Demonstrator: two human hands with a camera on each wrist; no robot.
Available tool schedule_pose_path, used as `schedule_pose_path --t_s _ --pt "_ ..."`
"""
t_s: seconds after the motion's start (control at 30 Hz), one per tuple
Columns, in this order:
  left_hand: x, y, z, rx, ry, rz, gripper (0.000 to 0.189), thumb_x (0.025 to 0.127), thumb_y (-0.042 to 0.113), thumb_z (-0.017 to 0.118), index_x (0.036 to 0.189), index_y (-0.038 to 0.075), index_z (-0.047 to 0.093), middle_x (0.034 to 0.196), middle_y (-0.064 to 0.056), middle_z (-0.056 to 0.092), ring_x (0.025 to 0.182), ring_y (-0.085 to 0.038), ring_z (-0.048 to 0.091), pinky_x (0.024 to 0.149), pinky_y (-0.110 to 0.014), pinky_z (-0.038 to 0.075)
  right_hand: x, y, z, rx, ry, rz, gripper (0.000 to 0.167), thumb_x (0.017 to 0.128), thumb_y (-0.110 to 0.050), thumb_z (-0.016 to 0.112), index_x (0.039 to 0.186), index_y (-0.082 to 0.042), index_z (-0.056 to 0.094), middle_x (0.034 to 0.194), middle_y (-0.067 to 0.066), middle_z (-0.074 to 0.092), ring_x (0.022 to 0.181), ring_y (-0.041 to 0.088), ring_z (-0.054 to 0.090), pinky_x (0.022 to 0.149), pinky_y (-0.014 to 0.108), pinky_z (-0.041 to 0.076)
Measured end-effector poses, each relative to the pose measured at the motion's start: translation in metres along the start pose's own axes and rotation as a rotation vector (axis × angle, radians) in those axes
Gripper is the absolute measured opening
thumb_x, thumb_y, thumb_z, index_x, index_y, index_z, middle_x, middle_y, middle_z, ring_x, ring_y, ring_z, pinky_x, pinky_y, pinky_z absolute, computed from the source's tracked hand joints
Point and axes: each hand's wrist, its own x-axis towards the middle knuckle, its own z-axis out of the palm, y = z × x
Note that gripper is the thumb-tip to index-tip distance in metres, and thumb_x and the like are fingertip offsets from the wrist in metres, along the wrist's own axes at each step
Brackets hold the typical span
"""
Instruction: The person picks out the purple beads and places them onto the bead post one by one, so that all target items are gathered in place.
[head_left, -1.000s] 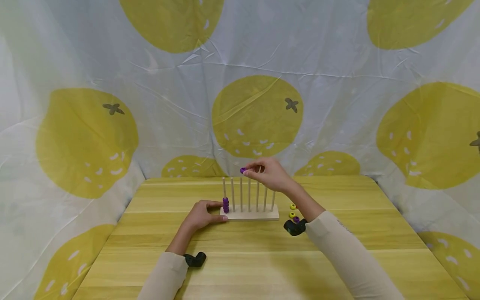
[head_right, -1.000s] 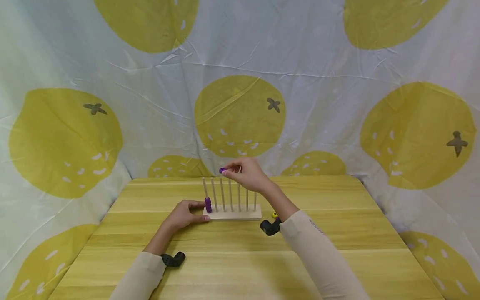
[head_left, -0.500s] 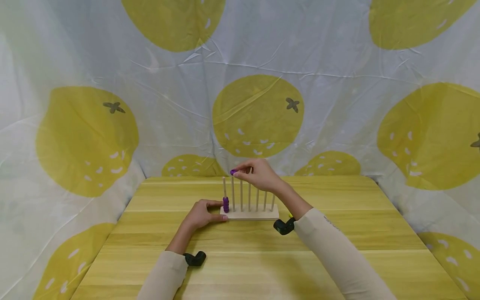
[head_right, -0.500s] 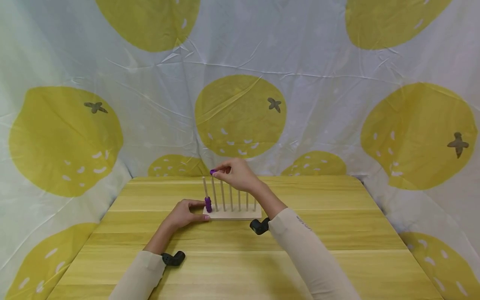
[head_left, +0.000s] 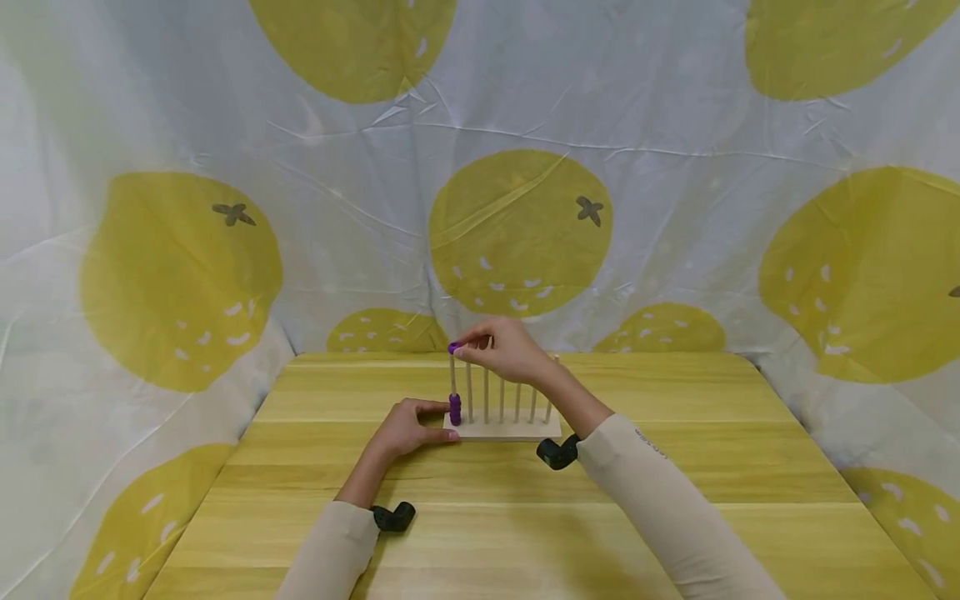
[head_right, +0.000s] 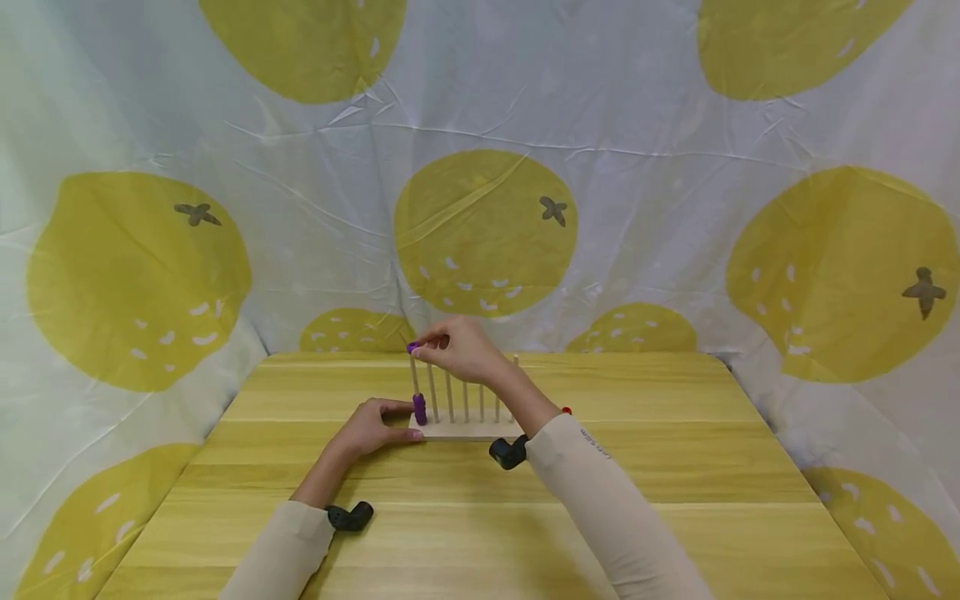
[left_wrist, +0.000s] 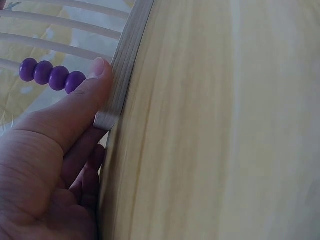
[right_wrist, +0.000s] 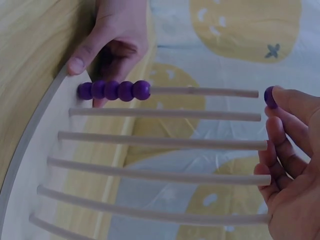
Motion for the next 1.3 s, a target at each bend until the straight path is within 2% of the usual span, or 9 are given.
schedule_pose_path --t_s 0.27,0.67,0.87,1.0,1.13,1.3 --pt "0.001 -0.001 0.003 -0.009 0.003 0.004 0.057 0.076 0.046 0.092 0.127 0.027 0.075 0.135 -0.001 0.070 0.137 -0.030 0.057 0.117 -0.054 0.041 0.001 0.000 0.005 -0.013 -0.008 0.001 0.018 0.098 -0.030 0.073 0.108 -0.019 0.082 0.092 -0.003 0.069 0.077 0.014 0.059 0.060 0.025 0.047" --pt "0.002 -0.001 0.004 -0.001 0.006 0.014 0.057 0.076 0.045 0.091 0.127 0.025 0.076 0.135 -0.002 0.070 0.136 -0.031 0.057 0.116 -0.055 0.043 0.001 0.000 0.007 -0.029 -0.012 0.007 0.018 0.098 -0.029 0.073 0.109 -0.017 0.081 0.094 -0.002 0.070 0.079 0.013 0.059 0.061 0.025 0.046" --pt "0.001 0.001 0.003 -0.004 0.007 -0.002 0.057 0.076 0.044 0.092 0.127 0.024 0.076 0.135 -0.003 0.070 0.137 -0.032 0.056 0.117 -0.056 0.041 0.002 0.001 0.006 -0.020 -0.019 -0.010 0.025 0.099 -0.029 0.072 0.115 -0.012 0.079 0.094 -0.001 0.071 0.080 0.012 0.060 0.066 0.026 0.050" --pt "0.000 0.002 0.002 -0.005 0.007 -0.020 0.057 0.076 0.044 0.092 0.127 0.024 0.076 0.136 -0.004 0.069 0.138 -0.032 0.055 0.117 -0.055 0.041 0.001 0.002 0.004 -0.021 -0.019 -0.020 0.024 0.099 -0.030 0.072 0.115 -0.015 0.079 0.099 -0.002 0.072 0.081 0.012 0.061 0.068 0.027 0.052" --pt "0.000 0.002 0.001 -0.015 0.009 -0.029 0.058 0.075 0.043 0.092 0.127 0.024 0.076 0.136 -0.004 0.069 0.137 -0.031 0.056 0.116 -0.055 0.042 0.001 0.004 0.002 -0.015 -0.015 -0.030 0.023 0.099 -0.032 0.072 0.114 -0.017 0.080 0.101 -0.003 0.071 0.081 0.012 0.061 0.067 0.026 0.051" --pt "-0.001 0.001 -0.001 -0.017 0.012 -0.028 0.058 0.075 0.044 0.092 0.127 0.025 0.075 0.137 -0.004 0.069 0.137 -0.032 0.056 0.116 -0.055 0.043 -0.004 0.005 -0.003 0.017 -0.007 -0.030 0.027 0.098 -0.031 0.073 0.116 -0.012 0.079 0.097 0.000 0.071 0.080 0.014 0.060 0.066 0.027 0.051"
